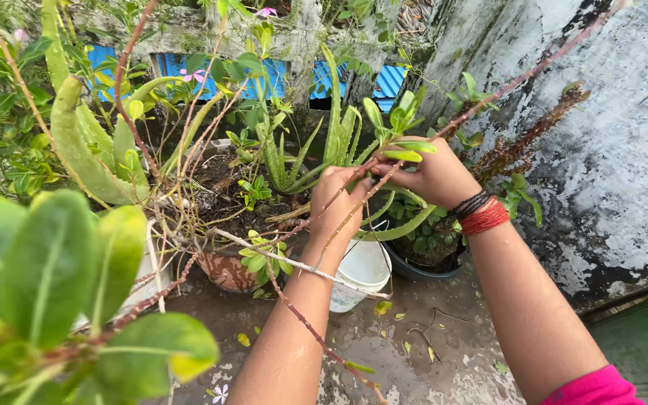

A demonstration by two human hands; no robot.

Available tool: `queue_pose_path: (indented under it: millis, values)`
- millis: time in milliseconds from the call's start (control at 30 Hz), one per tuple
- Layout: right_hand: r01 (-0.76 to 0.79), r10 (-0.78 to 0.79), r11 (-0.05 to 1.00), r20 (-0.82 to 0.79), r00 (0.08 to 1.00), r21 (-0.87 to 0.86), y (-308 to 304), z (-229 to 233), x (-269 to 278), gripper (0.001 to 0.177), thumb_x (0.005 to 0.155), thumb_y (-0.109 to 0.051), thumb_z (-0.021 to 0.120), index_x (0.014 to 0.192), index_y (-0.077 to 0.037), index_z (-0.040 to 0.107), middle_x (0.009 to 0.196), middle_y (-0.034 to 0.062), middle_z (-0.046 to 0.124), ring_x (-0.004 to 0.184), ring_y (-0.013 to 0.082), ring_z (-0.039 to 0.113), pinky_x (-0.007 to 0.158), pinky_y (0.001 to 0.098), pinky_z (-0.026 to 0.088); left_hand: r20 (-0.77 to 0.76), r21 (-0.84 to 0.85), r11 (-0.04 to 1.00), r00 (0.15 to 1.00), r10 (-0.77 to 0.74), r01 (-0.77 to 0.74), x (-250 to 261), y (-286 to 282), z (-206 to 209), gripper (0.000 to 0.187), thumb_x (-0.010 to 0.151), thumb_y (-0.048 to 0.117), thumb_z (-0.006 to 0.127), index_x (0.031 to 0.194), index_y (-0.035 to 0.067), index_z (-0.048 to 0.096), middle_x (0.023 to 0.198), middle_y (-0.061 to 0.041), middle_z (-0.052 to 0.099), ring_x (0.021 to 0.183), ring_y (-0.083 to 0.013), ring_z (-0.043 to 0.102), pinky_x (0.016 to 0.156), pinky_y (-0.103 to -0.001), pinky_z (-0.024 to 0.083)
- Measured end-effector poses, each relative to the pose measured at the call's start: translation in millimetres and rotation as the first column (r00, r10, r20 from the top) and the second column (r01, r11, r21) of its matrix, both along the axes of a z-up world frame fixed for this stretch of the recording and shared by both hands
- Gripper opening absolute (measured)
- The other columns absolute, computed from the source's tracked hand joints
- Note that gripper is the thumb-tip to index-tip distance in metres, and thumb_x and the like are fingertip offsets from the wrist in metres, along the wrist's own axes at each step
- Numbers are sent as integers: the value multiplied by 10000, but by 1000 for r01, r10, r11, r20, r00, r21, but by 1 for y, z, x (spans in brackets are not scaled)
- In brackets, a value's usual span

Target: The person waters several potted plants using a small white bucket and removes debris and dead leaves from the soil and plants by hand.

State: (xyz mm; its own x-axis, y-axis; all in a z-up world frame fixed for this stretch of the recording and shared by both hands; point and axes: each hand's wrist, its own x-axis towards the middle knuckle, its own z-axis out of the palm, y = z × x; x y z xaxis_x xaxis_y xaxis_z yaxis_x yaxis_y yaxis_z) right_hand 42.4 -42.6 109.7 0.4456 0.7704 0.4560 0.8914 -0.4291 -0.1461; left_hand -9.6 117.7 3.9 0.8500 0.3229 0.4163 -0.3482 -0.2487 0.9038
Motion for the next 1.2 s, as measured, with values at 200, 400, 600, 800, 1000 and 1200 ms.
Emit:
queue_pose_path:
  millis: [200,400,600,800,1000,1200]
  values:
    - [104,-64,987,-295,953,123,-9,-16,9,247,911,-161,742,1128,-44,742,1009,46,781,877,108,717,788,276,581,78,22,998,995,64,-66,0,-2,0,259,812,159,818,1052,69,776,1013,-143,701,952,-312,695,849,-414,537]
    - [163,-34,960,-488,872,226,-13,-29,27,172,929,-150,749,1045,-25,763,996,28,788,894,73,712,798,266,574,53,-17,999,998,44,-43,-4,-3,4,278,798,140,807,1062,60,771,1038,-134,696,955,-278,709,850,-389,553]
    - [273,-89,910,-494,865,312,-14,-24,32,167,956,-131,739,1068,-8,757,939,5,758,858,61,661,780,257,553,160,-48,994,982,105,-98,3,-10,0,273,804,123,815,1056,42,749,1041,-141,682,947,-285,700,838,-382,559]
    - [349,-182,842,-392,902,411,-41,18,25,205,979,-84,649,1152,-57,755,944,-17,760,871,55,702,804,243,570,-37,-186,981,999,39,-45,10,-5,11,218,857,139,784,1051,56,729,1050,-79,679,819,-200,728,714,-327,578]
    - [619,-575,770,-250,779,154,-40,23,10,289,999,-111,605,1237,-161,760,859,84,771,753,169,695,709,314,562,23,-191,978,995,92,-86,12,-9,12,335,765,38,736,1097,57,703,1016,-63,681,784,-183,679,677,-332,582]
    - [537,-462,778,-283,840,325,-29,22,11,277,989,-154,628,1243,-138,739,894,52,789,841,98,750,741,282,575,-1,-157,966,978,207,-204,15,-11,5,197,930,177,661,1070,43,695,995,-96,700,869,-238,674,763,-392,549]
